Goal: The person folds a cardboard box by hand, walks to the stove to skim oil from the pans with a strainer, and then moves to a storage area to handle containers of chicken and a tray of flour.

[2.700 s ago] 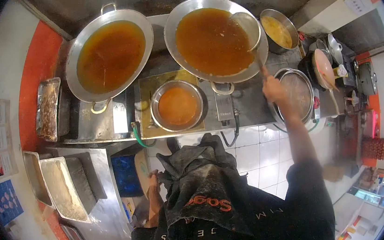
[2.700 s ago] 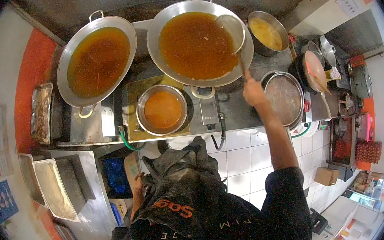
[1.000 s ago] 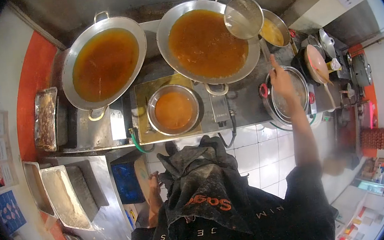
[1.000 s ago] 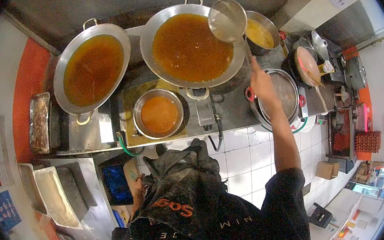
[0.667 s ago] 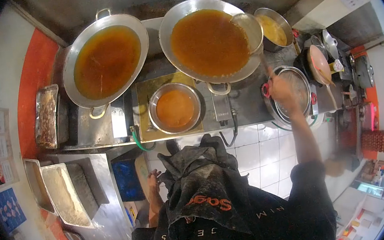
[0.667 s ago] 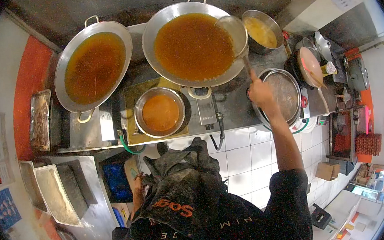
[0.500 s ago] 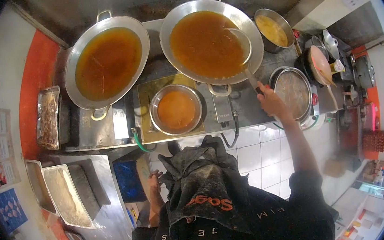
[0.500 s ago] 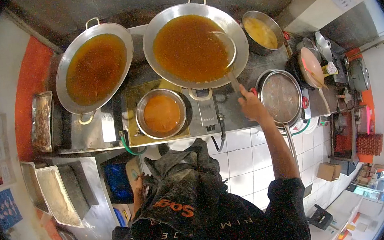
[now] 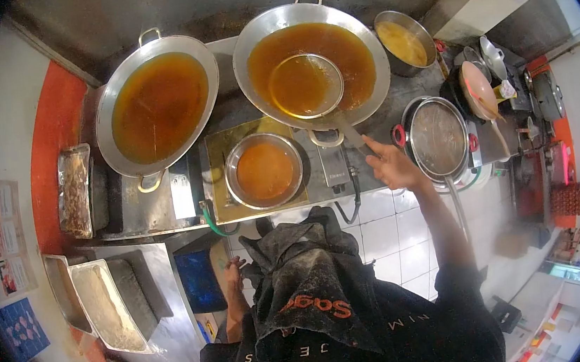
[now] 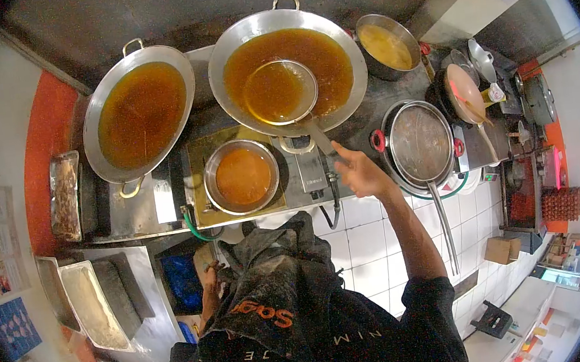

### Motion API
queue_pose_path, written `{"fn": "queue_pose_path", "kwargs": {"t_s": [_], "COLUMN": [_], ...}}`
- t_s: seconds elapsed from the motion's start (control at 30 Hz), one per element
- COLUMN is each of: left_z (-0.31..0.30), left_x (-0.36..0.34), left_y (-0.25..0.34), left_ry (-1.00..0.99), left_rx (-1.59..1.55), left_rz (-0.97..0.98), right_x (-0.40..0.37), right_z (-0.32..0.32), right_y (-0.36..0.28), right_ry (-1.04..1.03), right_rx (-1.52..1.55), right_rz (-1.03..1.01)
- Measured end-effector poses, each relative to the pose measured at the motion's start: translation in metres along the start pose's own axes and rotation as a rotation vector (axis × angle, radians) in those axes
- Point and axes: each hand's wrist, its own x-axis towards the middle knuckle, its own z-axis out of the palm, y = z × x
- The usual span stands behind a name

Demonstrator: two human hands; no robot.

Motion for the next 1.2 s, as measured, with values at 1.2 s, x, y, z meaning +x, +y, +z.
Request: {"fn": "queue_pose_path", "kwargs": {"t_s": [1.2], "left_z": [0.02], "left_x": [-0.043], "left_y": [0.015], "left_ry": [0.155], "left_rx": [0.026], "left_rz": [-0.244], "right_x": [0.121], "right_z": [-0.023], "right_y": [0.033], "right_ry": [0.594], "right_rx": [-0.641], "right_rz": [-0.19]}}
